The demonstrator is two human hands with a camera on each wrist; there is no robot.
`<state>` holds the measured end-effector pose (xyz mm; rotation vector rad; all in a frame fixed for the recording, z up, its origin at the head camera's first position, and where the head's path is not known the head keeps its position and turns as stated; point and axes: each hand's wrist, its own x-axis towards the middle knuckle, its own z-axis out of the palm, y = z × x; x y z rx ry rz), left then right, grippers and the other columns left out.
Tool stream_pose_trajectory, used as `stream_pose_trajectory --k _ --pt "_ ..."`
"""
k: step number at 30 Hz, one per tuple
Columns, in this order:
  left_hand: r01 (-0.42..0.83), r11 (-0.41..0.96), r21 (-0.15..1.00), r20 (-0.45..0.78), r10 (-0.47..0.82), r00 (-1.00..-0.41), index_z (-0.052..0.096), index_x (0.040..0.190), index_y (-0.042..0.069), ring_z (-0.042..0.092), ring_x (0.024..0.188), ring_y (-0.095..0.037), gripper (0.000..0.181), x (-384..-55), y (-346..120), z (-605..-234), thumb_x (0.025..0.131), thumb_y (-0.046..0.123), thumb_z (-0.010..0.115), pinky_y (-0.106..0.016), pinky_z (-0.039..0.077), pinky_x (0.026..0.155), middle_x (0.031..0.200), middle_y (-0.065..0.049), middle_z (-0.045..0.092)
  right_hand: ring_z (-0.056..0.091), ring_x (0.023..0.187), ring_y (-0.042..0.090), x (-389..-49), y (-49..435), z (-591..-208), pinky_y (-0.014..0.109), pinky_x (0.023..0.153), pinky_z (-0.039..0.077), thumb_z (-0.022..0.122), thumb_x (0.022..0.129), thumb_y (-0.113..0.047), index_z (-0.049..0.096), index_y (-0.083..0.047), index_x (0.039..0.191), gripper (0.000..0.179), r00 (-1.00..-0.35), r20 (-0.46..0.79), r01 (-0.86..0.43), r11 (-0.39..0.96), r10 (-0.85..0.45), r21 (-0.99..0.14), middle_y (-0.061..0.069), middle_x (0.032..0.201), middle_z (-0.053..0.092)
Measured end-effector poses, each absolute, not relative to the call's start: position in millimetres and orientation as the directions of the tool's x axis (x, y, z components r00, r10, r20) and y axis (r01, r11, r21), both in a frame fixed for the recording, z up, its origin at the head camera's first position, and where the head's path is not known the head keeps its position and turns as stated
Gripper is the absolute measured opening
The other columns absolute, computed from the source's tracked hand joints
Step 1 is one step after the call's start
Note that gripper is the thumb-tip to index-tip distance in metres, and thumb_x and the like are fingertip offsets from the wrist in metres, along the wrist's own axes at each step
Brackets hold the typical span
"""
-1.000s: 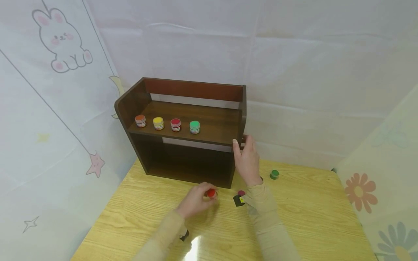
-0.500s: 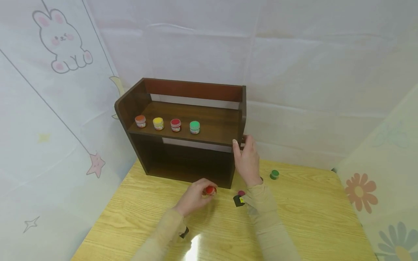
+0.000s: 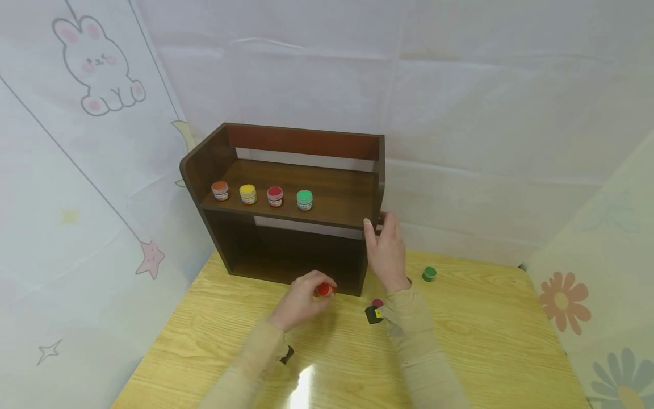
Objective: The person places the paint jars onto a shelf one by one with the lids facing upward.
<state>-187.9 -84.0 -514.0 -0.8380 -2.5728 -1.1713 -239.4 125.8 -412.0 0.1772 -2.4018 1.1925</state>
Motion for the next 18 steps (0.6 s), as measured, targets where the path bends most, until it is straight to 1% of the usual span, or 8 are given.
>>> stream_pose_trajectory --k 5,7,9,14,18 --pt "0.533 0.538 0.653 0.371 0.387 -0.844 0.068 0.117 0.007 0.066 0.087 -0.011 0.031 -190 -87 -496 0.087 0.005 0.080 -0.028 0.057 0.078 0.107 0.001 0.068 0.058 0.090 0.040 -240 125 -412 0.053 0.078 0.052 0.054 0.106 -0.037 0.046 0.003 0.132 0.048 -0.887 0.455 -0.312 0.620 0.082 -0.720 0.022 0.119 0.053" --pt "0.531 0.535 0.657 0.372 0.381 -0.846 0.067 0.119 0.005 0.068 0.085 -0.013 0.035 -192 -89 -490 0.086 0.003 0.081 -0.029 0.058 0.077 0.106 0.001 0.068 0.059 0.089 0.040 -240 125 -412 0.054 0.077 0.052 0.054 0.106 -0.036 0.046 0.003 0.132 0.048 -0.885 0.459 -0.315 0.621 0.082 -0.718 0.022 0.119 0.054" --pt "0.533 0.530 0.660 0.378 0.379 -0.845 0.065 0.119 0.005 0.069 0.084 -0.013 0.037 -193 -91 -483 0.085 0.002 0.081 -0.028 0.058 0.077 0.105 0.001 0.069 0.059 0.088 0.040 -240 125 -412 0.054 0.077 0.052 0.054 0.106 -0.036 0.046 0.003 0.131 0.047 -0.884 0.460 -0.316 0.620 0.082 -0.719 0.022 0.118 0.054" --pt "0.543 0.549 0.636 0.395 0.373 -0.840 0.065 0.117 0.009 0.066 0.081 -0.008 0.038 -196 -95 -471 0.084 0.003 0.083 -0.023 0.056 0.075 0.103 0.003 0.069 0.059 0.085 0.040 -239 125 -412 0.053 0.076 0.052 0.054 0.106 -0.035 0.046 0.003 0.131 0.046 -0.888 0.452 -0.310 0.618 0.084 -0.723 0.022 0.118 0.053" --pt "0.557 0.551 0.621 0.423 0.362 -0.830 0.064 0.118 0.009 0.065 0.081 -0.006 0.040 -197 -97 -464 0.084 0.003 0.083 -0.022 0.056 0.075 0.105 0.002 0.069 0.060 0.088 0.041 -239 125 -412 0.054 0.078 0.052 0.054 0.106 -0.035 0.045 0.003 0.132 0.046 -0.892 0.444 -0.304 0.616 0.084 -0.727 0.022 0.120 0.053"
